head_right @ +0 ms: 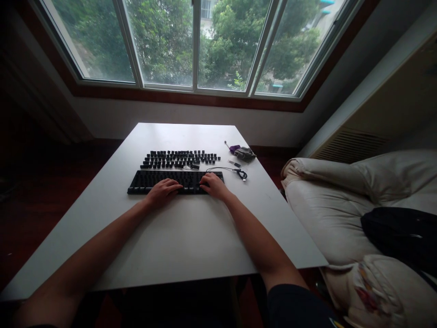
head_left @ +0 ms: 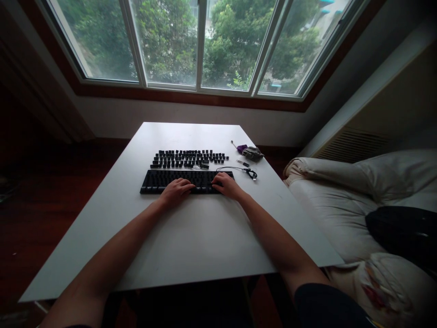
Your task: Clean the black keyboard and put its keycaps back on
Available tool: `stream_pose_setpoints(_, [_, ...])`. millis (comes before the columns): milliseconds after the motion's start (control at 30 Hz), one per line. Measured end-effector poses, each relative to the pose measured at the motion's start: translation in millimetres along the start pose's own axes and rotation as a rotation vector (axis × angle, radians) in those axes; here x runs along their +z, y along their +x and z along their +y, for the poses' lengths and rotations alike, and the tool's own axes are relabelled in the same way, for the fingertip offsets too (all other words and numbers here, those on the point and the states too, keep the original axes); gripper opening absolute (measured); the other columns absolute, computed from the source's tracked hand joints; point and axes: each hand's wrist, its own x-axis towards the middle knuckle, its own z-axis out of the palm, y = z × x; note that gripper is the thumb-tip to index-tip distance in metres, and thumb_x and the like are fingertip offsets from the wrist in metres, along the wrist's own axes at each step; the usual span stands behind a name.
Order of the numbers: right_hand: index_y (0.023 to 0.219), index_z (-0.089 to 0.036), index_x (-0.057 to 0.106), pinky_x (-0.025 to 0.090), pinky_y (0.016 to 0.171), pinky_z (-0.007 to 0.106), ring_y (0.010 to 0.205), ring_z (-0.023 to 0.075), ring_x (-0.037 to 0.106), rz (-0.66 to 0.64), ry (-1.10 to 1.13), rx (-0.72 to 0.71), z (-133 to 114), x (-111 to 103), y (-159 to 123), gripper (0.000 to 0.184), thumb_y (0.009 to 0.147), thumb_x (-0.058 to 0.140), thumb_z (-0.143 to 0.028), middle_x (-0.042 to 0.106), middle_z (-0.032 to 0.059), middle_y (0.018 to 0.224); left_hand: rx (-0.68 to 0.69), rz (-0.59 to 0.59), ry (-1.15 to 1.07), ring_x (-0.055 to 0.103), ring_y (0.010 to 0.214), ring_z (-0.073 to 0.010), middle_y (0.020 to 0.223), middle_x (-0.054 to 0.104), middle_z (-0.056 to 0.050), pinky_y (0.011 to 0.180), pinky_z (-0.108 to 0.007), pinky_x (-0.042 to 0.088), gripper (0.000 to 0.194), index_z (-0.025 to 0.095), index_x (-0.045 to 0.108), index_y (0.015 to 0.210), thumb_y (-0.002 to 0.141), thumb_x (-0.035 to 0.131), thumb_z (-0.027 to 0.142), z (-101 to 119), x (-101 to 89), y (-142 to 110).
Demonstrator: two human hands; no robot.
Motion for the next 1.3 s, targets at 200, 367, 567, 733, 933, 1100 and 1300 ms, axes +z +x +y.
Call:
stream_pose_setpoints(200, [0.089,-0.022,0.071,0.046,0.089,0.037,0.099,0.0228,0.057,0.088,-0.040,0.068,-1.9,9.0,0.1,0.007,0.093,0.066,-0.025,0.066,0.0066,0.098,-0.009,0.011,-0.012,0.060,0.107,-0.0226,0.118,0.067,-0.008,0.097,-0.041,0.049,0.032,0.025,0.065,0.127,0.100,0.049,0.025,1.0,-0.6,-2.4])
stream_pose_setpoints(367, [0.093,-0.025,0.072,0.043,0.099,0.042,0.111,0.0259,0.056,0.127,-0.077,0.135,-4.2,12.0,1.7,0.007,0.087,0.072,-0.027,0.067,0.0066,0.112,-0.013,0.016,-0.010,0.060,0.109,-0.0233,0.119,0.067,-0.009,0.098,-0.041,0.049,0.033,0.024,0.065,0.128,0.098,0.051,0.024,1.7,-0.2,-3.5])
stream_pose_setpoints(567, [0.084,-0.024,0.068,0.043,0.098,0.039,0.111,0.0247,0.057,0.123,-0.097,0.156,-8.8,16.3,1.5,0.003,0.087,0.069,-0.024,0.067,0.0057,0.113,-0.017,0.019,-0.013,0.060,0.109,-0.0234,0.120,0.067,-0.009,0.098,-0.042,0.049,0.033,0.024,0.065,0.129,0.098,0.053,0.024,2.3,0.1,-4.3])
stream_pose_setpoints(733, [0.085,-0.023,0.067,0.042,0.098,0.040,0.111,0.0254,0.057,0.167,-0.125,0.178,-14.4,19.4,-1.8,0.003,0.087,0.066,-0.021,0.067,0.0064,0.113,-0.025,0.021,-0.014,0.060,0.109,-0.0234,0.119,0.066,-0.009,0.099,-0.043,0.050,0.033,0.025,0.065,0.128,0.097,0.053,0.024,4.2,-0.4,-4.3])
stream_pose_setpoints(933, [0.087,-0.022,0.063,0.041,0.096,0.038,0.106,0.0245,0.059,0.194,-0.169,0.203,-27.2,22.6,-4.1,0.006,0.092,0.060,-0.023,0.068,0.0078,0.113,-0.038,0.023,-0.005,0.059,0.113,-0.0242,0.122,0.065,-0.008,0.101,-0.044,0.049,0.033,0.025,0.064,0.129,0.098,0.053,0.026,5.7,-2.3,-6.0])
stream_pose_setpoints(1100, [0.089,-0.022,0.063,0.042,0.091,0.036,0.100,0.0236,0.059,0.190,-0.198,0.226,-32.1,22.7,-4.5,0.009,0.095,0.058,-0.027,0.068,0.0074,0.106,-0.064,0.028,0.018,0.057,0.116,-0.0251,0.125,0.064,-0.009,0.102,-0.045,0.048,0.033,0.026,0.064,0.129,0.097,0.054,0.026,8.2,-3.6,-7.4])
stream_pose_setpoints(1300, [0.091,-0.022,0.064,0.042,0.090,0.037,0.099,0.0248,0.058,0.181,-0.215,0.236,-31.7,20.8,-4.5,0.010,0.095,0.058,-0.028,0.068,0.0082,0.106,-0.060,-0.007,0.019,0.057,0.117,-0.0258,0.127,0.063,-0.009,0.102,-0.046,0.048,0.039,0.026,0.061,0.134,0.095,0.057,0.026,8.4,-6.2,-9.0])
